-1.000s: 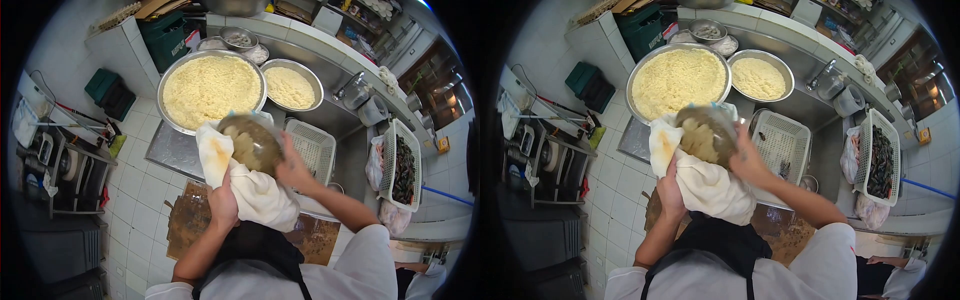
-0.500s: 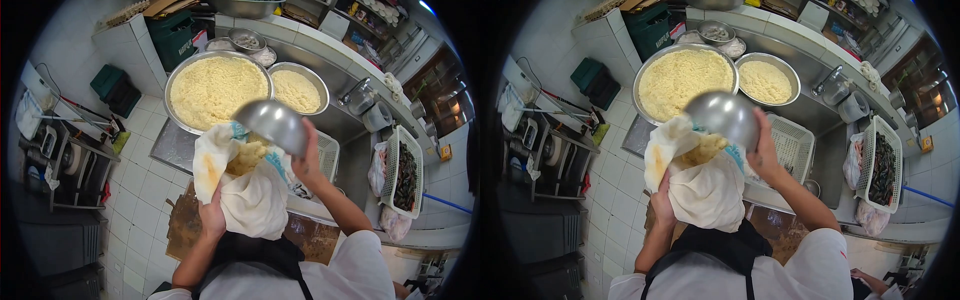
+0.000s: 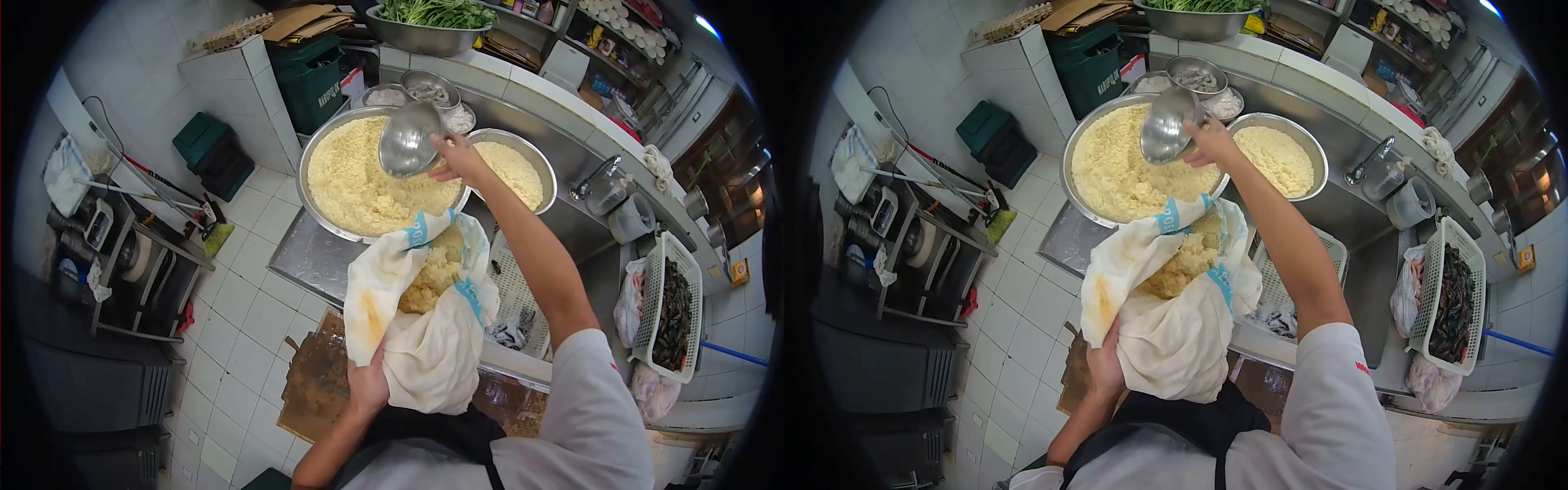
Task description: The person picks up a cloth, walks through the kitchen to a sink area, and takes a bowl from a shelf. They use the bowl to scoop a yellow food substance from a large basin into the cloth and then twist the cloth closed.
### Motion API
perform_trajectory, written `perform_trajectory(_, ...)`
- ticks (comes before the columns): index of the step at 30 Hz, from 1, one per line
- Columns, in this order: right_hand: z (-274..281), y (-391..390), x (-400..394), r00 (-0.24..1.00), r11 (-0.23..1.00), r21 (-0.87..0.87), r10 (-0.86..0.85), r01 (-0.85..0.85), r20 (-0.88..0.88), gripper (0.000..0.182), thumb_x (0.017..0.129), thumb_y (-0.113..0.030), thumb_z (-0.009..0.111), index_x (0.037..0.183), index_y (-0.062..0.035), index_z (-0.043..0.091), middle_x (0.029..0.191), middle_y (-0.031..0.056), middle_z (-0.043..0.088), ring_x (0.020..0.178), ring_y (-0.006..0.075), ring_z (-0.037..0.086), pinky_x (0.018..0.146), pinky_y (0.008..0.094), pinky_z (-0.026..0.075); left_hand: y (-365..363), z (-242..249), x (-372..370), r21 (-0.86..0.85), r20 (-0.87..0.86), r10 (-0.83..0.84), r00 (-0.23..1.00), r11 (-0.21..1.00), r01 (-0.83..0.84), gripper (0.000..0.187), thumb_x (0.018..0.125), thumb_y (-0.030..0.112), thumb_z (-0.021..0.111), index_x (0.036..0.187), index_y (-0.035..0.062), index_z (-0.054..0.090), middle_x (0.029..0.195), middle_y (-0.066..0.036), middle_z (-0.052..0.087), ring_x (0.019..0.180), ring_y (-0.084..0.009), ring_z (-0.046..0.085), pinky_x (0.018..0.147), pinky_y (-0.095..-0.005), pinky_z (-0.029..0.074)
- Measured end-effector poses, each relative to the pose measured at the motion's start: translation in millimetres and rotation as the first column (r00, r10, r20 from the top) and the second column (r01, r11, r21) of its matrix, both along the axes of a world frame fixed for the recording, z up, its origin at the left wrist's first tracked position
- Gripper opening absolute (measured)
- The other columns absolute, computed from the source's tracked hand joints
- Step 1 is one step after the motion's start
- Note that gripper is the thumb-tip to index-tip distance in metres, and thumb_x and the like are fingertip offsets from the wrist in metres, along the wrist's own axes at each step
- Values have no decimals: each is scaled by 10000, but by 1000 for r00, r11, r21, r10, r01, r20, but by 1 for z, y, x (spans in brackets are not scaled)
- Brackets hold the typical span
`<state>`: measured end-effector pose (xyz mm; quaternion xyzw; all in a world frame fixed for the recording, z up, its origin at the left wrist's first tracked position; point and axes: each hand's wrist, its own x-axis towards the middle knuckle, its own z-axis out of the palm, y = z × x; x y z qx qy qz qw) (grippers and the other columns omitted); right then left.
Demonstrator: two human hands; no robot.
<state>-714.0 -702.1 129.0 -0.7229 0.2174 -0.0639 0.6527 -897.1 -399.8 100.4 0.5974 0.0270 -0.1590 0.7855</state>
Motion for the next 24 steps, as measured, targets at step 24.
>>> perform_trajectory(24, -84, 17, -142, 985, 477, -877, -167, 55, -30, 326, 684, -273, 641, 905, -41, 581, 932, 174, 551, 899, 324, 518, 755, 394, 433, 12, 5, 8, -133, 16, -165, 986, 977, 165, 419, 883, 107, 448, 1253, -37, 317, 1226, -134, 420, 1093, -219, 443, 916, -308, 357)
